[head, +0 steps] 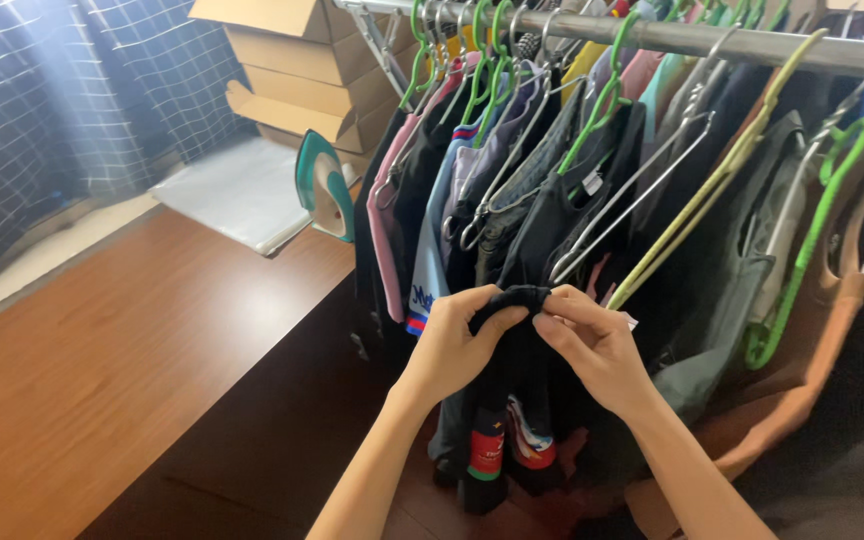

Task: The person places a folded t-shirt inside a clear plastic bag and seals it. They then open a cardboard box, place the packaged t-shirt inside, and close the box. Finally, they take a different black t-shirt from a clothing rack and lay it flat on the table.

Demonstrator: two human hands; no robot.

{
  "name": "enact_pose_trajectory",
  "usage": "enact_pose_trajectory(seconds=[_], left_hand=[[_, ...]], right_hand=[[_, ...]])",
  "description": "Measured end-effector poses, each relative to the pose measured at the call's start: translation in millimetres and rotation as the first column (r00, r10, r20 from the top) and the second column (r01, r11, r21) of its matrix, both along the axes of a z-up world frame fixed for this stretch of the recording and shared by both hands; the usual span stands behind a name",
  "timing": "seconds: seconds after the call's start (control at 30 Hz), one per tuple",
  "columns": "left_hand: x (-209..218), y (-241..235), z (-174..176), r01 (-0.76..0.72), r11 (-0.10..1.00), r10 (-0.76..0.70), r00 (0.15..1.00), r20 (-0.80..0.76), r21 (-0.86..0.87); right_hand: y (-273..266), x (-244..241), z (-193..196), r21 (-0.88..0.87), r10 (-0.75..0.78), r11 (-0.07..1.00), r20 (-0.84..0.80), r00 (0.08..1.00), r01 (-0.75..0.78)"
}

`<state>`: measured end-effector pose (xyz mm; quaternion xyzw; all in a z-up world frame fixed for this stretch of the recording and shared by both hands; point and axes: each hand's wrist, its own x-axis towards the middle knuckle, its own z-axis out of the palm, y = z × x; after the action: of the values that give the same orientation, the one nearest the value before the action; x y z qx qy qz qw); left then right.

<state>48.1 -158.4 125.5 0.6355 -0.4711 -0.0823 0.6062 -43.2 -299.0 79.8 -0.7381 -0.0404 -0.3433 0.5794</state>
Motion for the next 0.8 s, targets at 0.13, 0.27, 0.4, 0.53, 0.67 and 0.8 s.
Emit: enact_pose_trajectory(seconds=[0.13, 0.27, 0.4, 0.53, 0.67, 0.8], left_hand=[[5.2, 10.7, 5.5, -0.078, 0.995, 0.08, 0.996, 0.03, -0.067], [12.8, 33.8, 5.1, -0.155, 0.982, 0.153, 0.988, -0.021, -0.112], [23.5, 67.4, 4.9, -0.277, 0.952, 0.276, 0.961, -0.026, -0.132], [24.8, 118.2, 6.2, -0.363, 0.931, 0.357, 0.93, -0.091, -0.048], [30.4, 172.8, -2.7, -0.505, 0.863, 0.504, 0.863, -0.037, -0.029], [37.3, 232.0, -9.5, -0.65, 0.755, 0.638, 0.758, 0.139, 0.08]], right_hand=[[2.4, 7.7, -4.1, -0.032, 0.096, 0.995, 0.046, 0.994, -0.095], [-1.6, 21.1, -26.7, -0.061, 0.244, 0.967, -0.045, 0.969, -0.246], [18.4, 30.1, -40.9, -0.05, 0.362, 0.905, -0.434, 0.825, -0.423], [45.4, 41.4, -29.1, -0.143, 0.223, 0.879, -0.719, 0.658, -0.454], [58.5, 70.3, -42.6, -0.184, 0.252, 0.851, -0.679, 0.69, -0.492], [73.4, 101.0, -40.4, -0.251, 0.234, 0.838, -0.637, 0.735, -0.484]])
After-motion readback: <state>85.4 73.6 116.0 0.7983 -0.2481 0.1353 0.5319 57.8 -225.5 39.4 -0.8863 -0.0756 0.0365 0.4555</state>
